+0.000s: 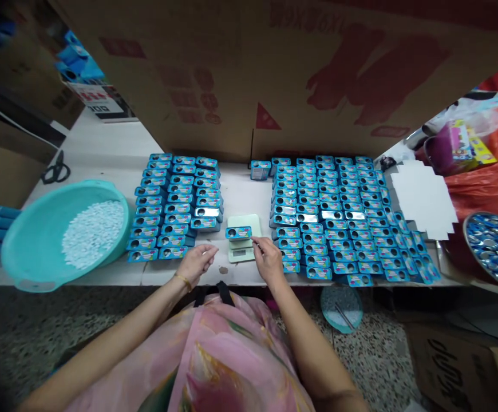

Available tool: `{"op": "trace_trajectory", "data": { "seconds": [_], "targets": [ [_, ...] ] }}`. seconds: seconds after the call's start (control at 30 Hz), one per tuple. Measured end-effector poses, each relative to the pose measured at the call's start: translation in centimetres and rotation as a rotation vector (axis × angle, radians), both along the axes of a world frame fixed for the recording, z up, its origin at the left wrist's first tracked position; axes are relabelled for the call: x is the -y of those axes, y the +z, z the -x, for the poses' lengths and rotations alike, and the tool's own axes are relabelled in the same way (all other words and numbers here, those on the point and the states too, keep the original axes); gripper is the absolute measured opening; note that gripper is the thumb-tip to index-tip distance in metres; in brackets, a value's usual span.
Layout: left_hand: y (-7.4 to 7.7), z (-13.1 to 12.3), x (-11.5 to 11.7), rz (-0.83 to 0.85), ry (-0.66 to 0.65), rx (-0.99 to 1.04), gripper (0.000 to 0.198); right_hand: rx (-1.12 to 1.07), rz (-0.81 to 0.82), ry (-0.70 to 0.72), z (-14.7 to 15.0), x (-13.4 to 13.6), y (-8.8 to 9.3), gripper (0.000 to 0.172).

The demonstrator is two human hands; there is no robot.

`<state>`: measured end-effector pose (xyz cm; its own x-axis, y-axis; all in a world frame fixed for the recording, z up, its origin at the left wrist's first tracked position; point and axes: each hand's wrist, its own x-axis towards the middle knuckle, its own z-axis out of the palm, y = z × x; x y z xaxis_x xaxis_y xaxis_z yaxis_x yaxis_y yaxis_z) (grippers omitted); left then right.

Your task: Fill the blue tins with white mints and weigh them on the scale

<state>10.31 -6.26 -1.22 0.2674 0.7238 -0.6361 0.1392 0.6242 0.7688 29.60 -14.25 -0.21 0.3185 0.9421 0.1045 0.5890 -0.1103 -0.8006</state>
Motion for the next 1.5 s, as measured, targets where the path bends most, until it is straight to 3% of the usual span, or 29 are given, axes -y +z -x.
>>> {"op": "trace_trajectory", "data": {
  "seconds": [0.13, 0.27, 0.37, 0.5, 0.67, 0.8, 1.03, 1.27, 1.37, 1.5],
  "targets": [
    [0.0, -4.1, -2.3, -0.072, -0.04, 0.023, 0.032, 0.003, 0.026, -0.007, 0.3, 2.2, -1.0, 0.025],
    [0.0, -5.3, -3.5, -0.079, -0.032, 0.061, 0.041, 0.007, 0.054, -0.042, -0.1, 4.3, -1.7, 0.025],
    [0.3, -3.4, -3.7, -0.052, 0.035, 0.084, 0.042, 0.014, 0.071, -0.069, -0.8, 5.2, -2.0, 0.025],
    [0.4, 2.1, -2.6, 0.071, 0.141, 0.13, 0.035, 0.04, 0.072, -0.095, -2.0, 4.7, -2.1, 0.027],
    [-0.7, 8.7, 0.6, 0.276, 0.277, 0.184, 0.018, 0.093, 0.071, -0.037, -3.5, 1.3, -2.0, 0.042],
    [-1.6, 11.3, 2.8, 0.371, 0.353, 0.242, 0.021, 0.162, 0.082, 0.073, -3.7, -1.7, -1.8, 0.06],
    [-2.3, 13.3, 3.6, 0.38, 0.417, 0.269, 0.023, 0.262, 0.12, 0.228, -1.5, -4.3, -2.1, 0.067],
    [-2.3, 15.5, 3.5, 0.338, 0.431, 0.234, 0.021, 0.308, 0.121, 0.254, -1.0, -5.5, -1.9, 0.065],
    [-1.7, 14.6, 3.3, 0.335, 0.38, 0.245, 0.017, 0.31, 0.102, 0.25, 0.1, -4.7, -0.6, 0.055],
    [-0.2, 10.8, 2.7, 0.388, 0.192, 0.358, 0.02, 0.239, 0.05, 0.397, 5.6, -2.7, 1.1, 0.031]
  ]
}}
